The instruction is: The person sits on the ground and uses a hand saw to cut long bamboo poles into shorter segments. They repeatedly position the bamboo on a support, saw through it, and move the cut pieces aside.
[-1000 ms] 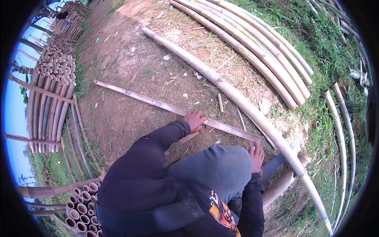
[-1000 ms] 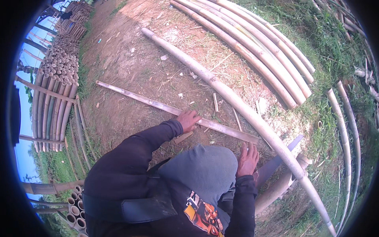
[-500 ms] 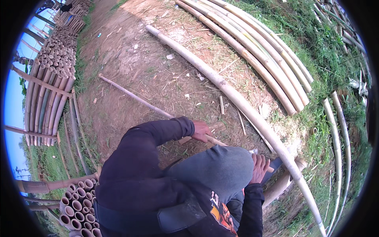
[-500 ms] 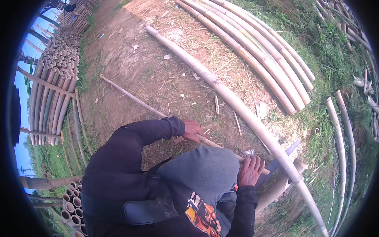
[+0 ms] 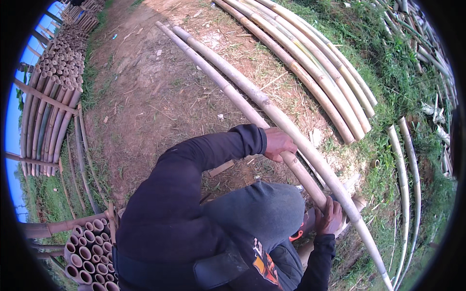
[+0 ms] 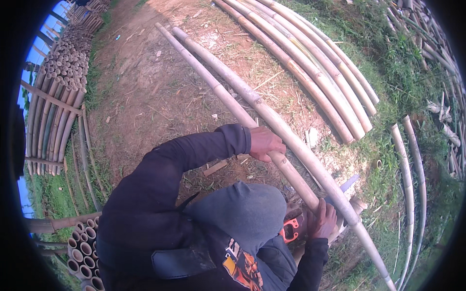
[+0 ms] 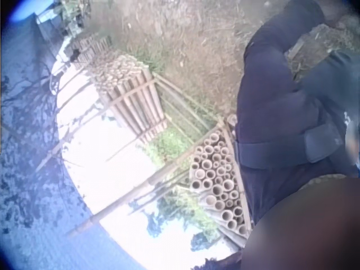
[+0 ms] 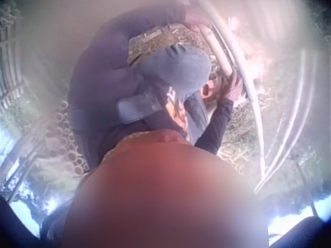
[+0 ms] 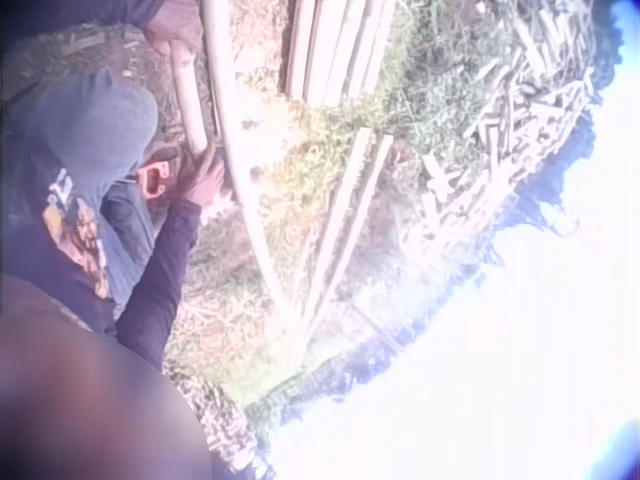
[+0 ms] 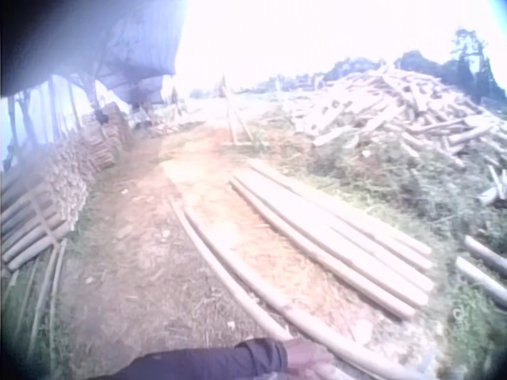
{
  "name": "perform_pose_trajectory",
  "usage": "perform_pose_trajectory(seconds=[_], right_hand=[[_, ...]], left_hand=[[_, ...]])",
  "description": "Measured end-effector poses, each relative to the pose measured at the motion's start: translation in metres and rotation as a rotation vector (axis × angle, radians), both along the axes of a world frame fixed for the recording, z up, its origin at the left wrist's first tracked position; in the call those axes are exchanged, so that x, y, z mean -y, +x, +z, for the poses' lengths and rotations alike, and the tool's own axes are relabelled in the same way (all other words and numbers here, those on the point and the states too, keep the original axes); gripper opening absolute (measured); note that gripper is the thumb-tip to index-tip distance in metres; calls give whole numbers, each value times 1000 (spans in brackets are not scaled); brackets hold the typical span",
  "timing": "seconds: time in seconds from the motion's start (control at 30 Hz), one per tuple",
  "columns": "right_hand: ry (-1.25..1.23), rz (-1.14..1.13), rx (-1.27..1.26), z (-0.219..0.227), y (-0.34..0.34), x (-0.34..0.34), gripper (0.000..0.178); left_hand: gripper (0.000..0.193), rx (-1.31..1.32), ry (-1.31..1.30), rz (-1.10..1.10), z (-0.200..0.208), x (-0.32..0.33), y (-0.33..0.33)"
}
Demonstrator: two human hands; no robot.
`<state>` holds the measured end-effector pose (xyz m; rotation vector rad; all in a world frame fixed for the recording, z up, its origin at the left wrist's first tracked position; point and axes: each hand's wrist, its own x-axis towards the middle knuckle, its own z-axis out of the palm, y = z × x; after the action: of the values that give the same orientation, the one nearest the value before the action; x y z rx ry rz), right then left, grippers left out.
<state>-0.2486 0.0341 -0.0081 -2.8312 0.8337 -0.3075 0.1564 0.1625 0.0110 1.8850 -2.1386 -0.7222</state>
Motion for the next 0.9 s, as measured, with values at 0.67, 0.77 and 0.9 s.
perform_pose_trajectory(seconds=[0.67, 0.77, 0.9], right_hand=[[9, -23, -49, 21, 26, 88, 56], [31, -107, -47, 13, 27, 93, 53], [177, -243, -197, 1, 33, 102, 55]], left_hand=[[46, 42, -6, 66, -16, 85, 0], [47, 110, -190, -16, -27, 103, -14], [50, -52, -1, 4, -42, 125, -38]])
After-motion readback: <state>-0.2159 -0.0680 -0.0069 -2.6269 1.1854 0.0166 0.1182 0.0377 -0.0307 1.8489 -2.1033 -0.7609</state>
